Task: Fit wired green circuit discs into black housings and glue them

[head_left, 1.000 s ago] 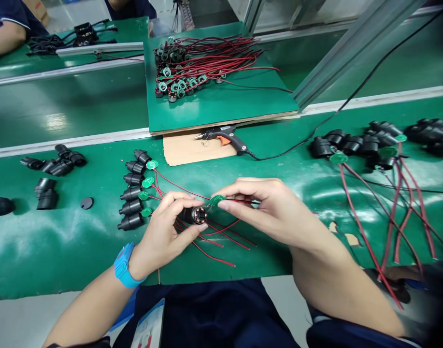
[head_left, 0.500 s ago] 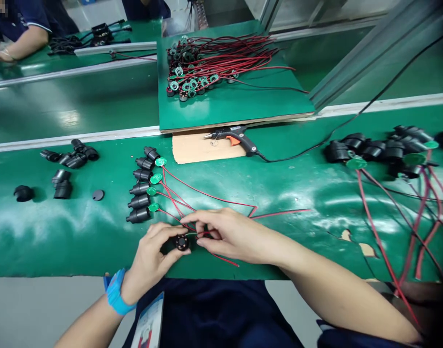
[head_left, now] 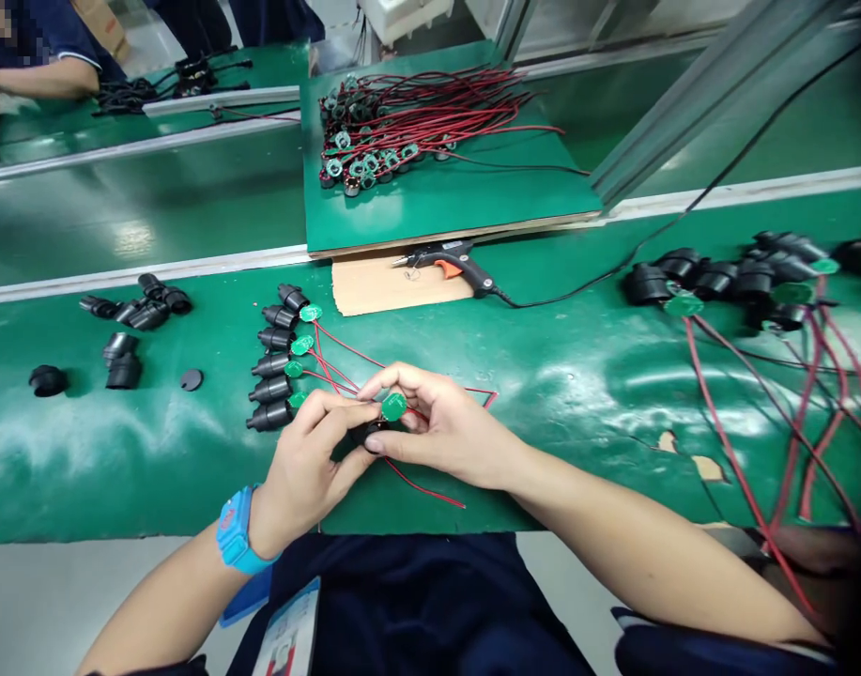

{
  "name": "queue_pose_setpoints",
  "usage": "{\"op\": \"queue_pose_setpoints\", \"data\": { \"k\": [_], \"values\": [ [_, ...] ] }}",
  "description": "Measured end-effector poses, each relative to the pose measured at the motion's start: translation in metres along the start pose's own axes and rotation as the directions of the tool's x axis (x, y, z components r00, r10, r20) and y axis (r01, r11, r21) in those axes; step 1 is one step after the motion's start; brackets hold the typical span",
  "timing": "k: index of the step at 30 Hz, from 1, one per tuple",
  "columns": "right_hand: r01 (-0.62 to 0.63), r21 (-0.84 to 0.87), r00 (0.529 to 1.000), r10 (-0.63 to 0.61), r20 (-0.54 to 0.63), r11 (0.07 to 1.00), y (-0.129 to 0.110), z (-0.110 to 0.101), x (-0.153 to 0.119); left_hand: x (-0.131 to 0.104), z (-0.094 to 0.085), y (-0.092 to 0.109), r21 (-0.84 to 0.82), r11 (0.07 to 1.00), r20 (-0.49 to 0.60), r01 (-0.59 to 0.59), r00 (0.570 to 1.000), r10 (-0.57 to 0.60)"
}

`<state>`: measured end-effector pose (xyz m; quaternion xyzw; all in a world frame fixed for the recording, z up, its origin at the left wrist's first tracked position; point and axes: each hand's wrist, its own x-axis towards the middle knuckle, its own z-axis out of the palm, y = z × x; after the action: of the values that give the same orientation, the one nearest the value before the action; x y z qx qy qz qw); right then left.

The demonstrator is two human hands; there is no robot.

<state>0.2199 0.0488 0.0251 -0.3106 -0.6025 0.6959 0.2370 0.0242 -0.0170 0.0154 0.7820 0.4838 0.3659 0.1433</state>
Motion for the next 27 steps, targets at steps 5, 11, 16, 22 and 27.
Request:
{"op": "queue_pose_setpoints", "data": {
  "k": [5, 11, 16, 22, 27],
  "values": [
    [0.019, 0.022, 0.999, -0.018, -0.05, 1.0, 0.002, -0.001, 0.0, 0.005, 0.005, 0.0, 0.089, 0.992, 0.066, -0.09, 0.994, 0.085],
    [0.084, 0.052, 0.994, -0.079, -0.077, 0.995, 0.006, -0.013, 0.004, 0.023, 0.004, -0.002, 0.164, 0.973, 0.124, -0.165, 0.982, 0.146],
    [0.072, 0.172, 0.982, -0.04, -0.184, 0.983, 0.004, -0.028, 0.004, 0.041, 0.006, -0.004, 0.147, 0.987, 0.097, -0.071, 0.994, 0.057],
    [0.001, 0.127, 0.985, 0.021, -0.172, 0.992, 0.01, -0.023, 0.006, 0.035, 0.013, -0.021, 0.157, 0.987, -0.094, -0.024, 0.995, 0.039],
    [0.055, -0.289, 0.951, -0.138, -0.278, 0.956, -0.001, -0.044, 0.008, 0.031, 0.009, -0.024, 0.064, 0.998, -0.103, -0.028, 0.994, 0.035]
  ]
}}
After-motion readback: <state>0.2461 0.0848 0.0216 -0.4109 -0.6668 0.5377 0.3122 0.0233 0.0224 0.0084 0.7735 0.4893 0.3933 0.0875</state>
